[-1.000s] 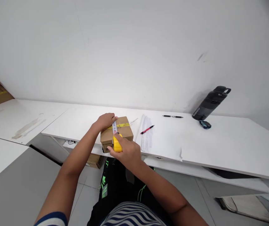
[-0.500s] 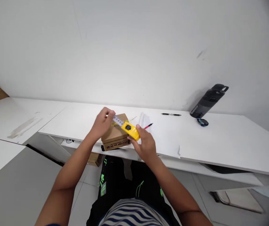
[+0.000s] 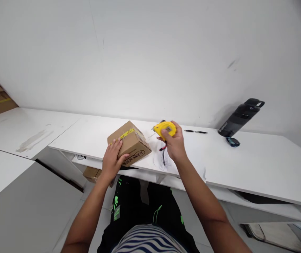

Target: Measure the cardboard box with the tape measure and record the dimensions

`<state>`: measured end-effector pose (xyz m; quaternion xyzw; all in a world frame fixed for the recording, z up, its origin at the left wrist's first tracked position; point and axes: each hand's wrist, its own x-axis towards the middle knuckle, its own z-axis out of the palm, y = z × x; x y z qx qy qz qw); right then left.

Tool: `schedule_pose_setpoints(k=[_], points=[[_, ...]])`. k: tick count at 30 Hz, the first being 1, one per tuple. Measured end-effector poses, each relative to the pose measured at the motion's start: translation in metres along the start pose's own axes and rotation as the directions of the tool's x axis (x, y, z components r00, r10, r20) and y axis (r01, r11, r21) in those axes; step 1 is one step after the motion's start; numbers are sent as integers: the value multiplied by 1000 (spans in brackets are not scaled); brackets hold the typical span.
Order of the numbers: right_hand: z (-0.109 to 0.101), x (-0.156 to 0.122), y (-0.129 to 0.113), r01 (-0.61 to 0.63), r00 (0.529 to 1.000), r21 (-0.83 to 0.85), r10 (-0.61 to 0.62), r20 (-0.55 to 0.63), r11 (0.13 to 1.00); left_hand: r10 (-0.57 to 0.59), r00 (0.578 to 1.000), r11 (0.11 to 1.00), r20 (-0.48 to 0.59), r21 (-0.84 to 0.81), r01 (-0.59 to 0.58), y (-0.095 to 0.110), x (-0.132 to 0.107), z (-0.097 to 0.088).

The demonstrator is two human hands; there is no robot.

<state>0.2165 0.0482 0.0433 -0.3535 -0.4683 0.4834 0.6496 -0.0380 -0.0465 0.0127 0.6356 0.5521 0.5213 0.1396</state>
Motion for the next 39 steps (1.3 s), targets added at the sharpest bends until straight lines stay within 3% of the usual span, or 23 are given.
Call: schedule_pose_setpoints(k=[2, 5, 9, 11, 15, 20, 24, 28, 31, 35, 39], points=[[21, 14, 1, 7, 985, -31, -1, 171, 999, 1, 995, 999, -98, -44, -6, -13, -14, 16], [55, 29, 3, 63, 900, -104, -12, 435, 993, -84, 958, 992, -274, -112, 55, -45, -35, 39], [88, 36, -1, 210, 741, -263, 22, 671, 942, -147, 955, 981, -258, -164, 107, -77, -45, 51], [100, 37, -5, 305, 675, -304, 20, 738, 903, -179, 934, 973, -311, -194, 122, -75, -38, 48], [120, 35, -9, 396, 596, -297, 3, 803, 869, -211, 901, 951, -380, -293, 99, -45, -8, 36], [132, 31, 1, 491, 511, -280, -12, 859, 825, -292, 914, 884, -281, -444, 146, -16, 20, 36], [123, 35, 10, 502, 530, -285, -30, 847, 817, -378, 887, 851, -265, -478, 220, -7, 20, 43], [95, 45, 6, 461, 569, -333, 14, 822, 822, -439, 842, 858, -312, -423, 290, -1, 19, 43], [60, 55, -2, 446, 622, -382, 27, 783, 810, -453, 840, 854, -298, -415, 314, 2, 20, 41], [16, 70, -6, 325, 688, -416, 89, 720, 849, -469, 837, 845, -282, -418, 333, 3, 21, 42], [2, 78, -7, 247, 703, -392, 114, 702, 887, -439, 843, 870, -310, -381, 313, 6, 23, 41]])
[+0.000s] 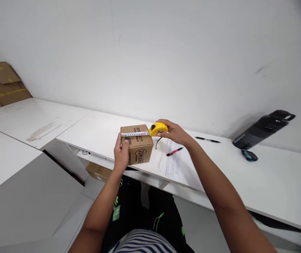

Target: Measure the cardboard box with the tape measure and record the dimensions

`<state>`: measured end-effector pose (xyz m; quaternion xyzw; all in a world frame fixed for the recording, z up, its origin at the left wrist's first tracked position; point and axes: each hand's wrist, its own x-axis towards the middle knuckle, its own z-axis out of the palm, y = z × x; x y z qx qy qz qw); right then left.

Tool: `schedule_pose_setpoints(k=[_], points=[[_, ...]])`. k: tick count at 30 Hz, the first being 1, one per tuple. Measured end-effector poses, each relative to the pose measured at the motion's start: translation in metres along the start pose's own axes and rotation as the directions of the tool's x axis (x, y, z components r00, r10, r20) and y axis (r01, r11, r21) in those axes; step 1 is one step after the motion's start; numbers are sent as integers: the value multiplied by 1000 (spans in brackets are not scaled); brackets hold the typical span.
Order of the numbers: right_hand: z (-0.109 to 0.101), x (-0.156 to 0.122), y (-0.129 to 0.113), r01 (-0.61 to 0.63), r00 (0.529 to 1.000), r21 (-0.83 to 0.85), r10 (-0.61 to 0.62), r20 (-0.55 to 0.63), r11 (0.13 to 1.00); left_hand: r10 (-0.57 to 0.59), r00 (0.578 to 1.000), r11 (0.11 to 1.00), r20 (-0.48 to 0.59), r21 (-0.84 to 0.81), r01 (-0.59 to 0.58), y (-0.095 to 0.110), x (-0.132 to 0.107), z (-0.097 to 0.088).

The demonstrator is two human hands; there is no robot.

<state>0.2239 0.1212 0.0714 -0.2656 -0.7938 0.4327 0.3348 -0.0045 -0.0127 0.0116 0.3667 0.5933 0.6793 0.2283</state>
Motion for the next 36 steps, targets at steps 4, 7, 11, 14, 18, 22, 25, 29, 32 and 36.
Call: schedule_pose_setpoints(k=[4, 7, 11, 14, 18, 22, 25, 29, 32, 36], points=[[1, 4, -2, -33, 999, 38, 32, 33, 999, 46, 999, 995, 21, 90, -48, 11, 14, -10], [2, 5, -1, -38, 999, 35, 37, 30, 999, 98, 995, 968, 24, 230, -101, 16, 36, -21], [1, 2, 3, -39, 999, 17, 39, 8, 999, -14, 999, 978, 45, 209, 4, 13, 64, -26], [0, 0, 0, -13, 1000, -62, 13, -4, 998, -111, 990, 988, 89, 119, 100, 10, 70, -21], [-2, -1, -6, 15, 1000, -172, -13, 14, 985, 1, 992, 991, 129, 132, -18, 19, 65, -12], [8, -6, -17, 95, 993, -259, -108, -36, 961, 183, 965, 927, 188, 295, -233, 41, 54, -3], [27, -8, -36, 269, 958, -314, -287, -14, 911, 131, 926, 911, 355, 325, -253, 62, 46, -1], [52, -10, -65, 459, 881, -402, -464, 90, 792, 35, 824, 962, 566, 205, -181, 89, 34, -7], [54, -13, -75, 489, 864, -405, -493, 101, 773, 82, 829, 971, 554, 145, -193, 98, 33, -18], [28, -15, -61, 357, 927, -394, -373, 38, 847, 97, 921, 978, 377, 134, -158, 79, 51, -39]])
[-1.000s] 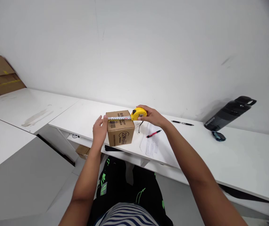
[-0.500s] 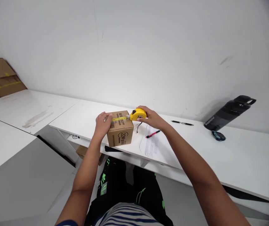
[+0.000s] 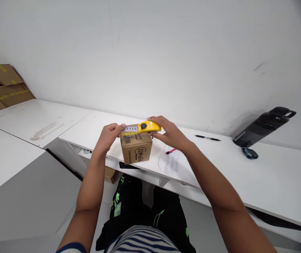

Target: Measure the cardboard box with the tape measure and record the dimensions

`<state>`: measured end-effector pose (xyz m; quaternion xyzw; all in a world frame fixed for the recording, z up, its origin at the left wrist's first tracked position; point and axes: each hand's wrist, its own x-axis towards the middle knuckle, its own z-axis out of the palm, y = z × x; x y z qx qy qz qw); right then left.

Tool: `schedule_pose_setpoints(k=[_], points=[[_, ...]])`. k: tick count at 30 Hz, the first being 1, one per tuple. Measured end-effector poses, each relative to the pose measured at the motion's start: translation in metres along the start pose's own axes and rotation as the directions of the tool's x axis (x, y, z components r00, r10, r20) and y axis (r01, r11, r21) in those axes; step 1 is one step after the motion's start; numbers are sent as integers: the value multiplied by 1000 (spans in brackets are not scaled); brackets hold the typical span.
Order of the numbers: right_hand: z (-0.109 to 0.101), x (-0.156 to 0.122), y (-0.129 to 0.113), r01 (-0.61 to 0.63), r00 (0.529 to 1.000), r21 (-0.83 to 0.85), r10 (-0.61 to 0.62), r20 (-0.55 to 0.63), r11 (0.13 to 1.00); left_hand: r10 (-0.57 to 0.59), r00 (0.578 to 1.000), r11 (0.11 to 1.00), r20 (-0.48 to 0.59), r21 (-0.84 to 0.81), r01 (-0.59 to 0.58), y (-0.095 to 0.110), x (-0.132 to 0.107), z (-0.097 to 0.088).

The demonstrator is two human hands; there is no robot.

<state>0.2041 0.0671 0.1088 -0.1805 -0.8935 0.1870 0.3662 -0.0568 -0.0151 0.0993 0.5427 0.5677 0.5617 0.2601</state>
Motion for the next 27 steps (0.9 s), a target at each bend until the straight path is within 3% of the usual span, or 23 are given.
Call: schedule_pose_setpoints(k=[2, 5, 8, 13, 22, 25, 27], points=[[-12, -4, 22, -133, 991, 55, 134, -7, 990, -95, 993, 996, -66, -8, 94, -21, 7, -11], [-23, -6, 56, -379, 925, 187, 372, 73, 906, -294, 956, 956, 3, 6, 294, -49, 13, -17], [-23, -1, 71, -465, 884, 253, 428, 189, 849, -379, 923, 925, 63, 13, 379, -64, 15, -8], [-13, 7, 61, -415, 905, 195, 381, 188, 889, -444, 892, 881, -89, -227, 416, -74, 15, 19], [3, -5, 66, -341, 938, 122, 328, 116, 932, -471, 880, 844, -65, -324, 428, -80, 18, 27], [10, -9, 60, -180, 983, -31, 179, -24, 983, -436, 888, 878, -144, -284, 385, -70, 17, 22], [14, -15, 48, -53, 993, -177, 33, -116, 983, -340, 901, 935, -269, -198, 294, -56, 9, 18]])
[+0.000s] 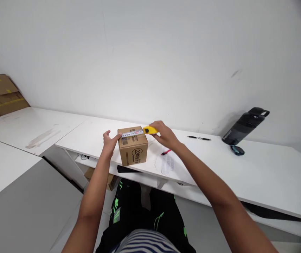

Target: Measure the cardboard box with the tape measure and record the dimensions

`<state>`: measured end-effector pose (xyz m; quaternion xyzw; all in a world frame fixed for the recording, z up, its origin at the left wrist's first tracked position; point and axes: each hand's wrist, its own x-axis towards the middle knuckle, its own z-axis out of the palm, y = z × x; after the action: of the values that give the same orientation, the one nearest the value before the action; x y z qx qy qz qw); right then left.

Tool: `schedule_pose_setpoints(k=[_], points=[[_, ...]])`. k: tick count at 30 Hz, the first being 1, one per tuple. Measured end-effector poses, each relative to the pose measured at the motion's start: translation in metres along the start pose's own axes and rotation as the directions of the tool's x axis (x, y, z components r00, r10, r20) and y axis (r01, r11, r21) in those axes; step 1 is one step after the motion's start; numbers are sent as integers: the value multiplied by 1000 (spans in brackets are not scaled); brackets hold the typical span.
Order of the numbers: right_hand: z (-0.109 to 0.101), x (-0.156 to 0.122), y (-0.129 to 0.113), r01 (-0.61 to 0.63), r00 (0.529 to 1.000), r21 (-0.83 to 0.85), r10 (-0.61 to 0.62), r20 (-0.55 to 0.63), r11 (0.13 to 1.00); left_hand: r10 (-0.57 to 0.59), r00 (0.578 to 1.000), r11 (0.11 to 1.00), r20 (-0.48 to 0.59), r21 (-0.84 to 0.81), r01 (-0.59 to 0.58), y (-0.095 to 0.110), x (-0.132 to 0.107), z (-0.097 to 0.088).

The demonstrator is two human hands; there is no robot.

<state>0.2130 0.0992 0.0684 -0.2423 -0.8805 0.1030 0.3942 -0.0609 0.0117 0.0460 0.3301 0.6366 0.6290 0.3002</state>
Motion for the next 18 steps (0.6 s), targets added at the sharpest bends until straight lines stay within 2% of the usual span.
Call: schedule_pose_setpoints(k=[2, 3, 4, 5, 7, 9, 10, 12, 15, 17, 18], points=[[1, -14, -15, 73, 992, -102, -83, -95, 992, 178, 979, 983, -95, 73, -171, 14, -22, -4], [2, -24, -23, 77, 985, -131, -95, -142, 988, 239, 965, 970, -106, 75, -232, 21, -36, -5], [4, -35, -32, 78, 978, -143, -103, -179, 987, 319, 943, 948, -93, 51, -315, 26, -53, -5], [8, -48, -40, 92, 973, -141, -119, -200, 986, 433, 898, 901, -80, 29, -432, 30, -70, -4], [16, -74, -54, 176, 955, -116, -198, -222, 978, 611, 792, 791, 8, 51, -610, 32, -102, 2], [28, -97, -64, 258, 922, -83, -271, -276, 963, 657, 740, 742, 148, 46, -668, 26, -126, 11], [34, -106, -67, 275, 909, -74, -285, -305, 958, 640, 738, 758, 214, -16, -653, 19, -133, 16], [47, -119, -70, 243, 908, -36, -241, -343, 969, 584, 776, 812, 238, -154, -564, 3, -140, 27], [69, -133, -74, 69, 897, 88, -23, -442, 994, 496, 830, 863, 257, -249, -439, -23, -142, 38], [83, -145, -78, -66, 867, 187, 149, -475, 980, 412, 825, 902, 387, -304, -307, -39, -148, 43], [89, -153, -82, -113, 865, 224, 207, -457, 968, 344, 814, 925, 468, -320, -206, -47, -152, 46]])
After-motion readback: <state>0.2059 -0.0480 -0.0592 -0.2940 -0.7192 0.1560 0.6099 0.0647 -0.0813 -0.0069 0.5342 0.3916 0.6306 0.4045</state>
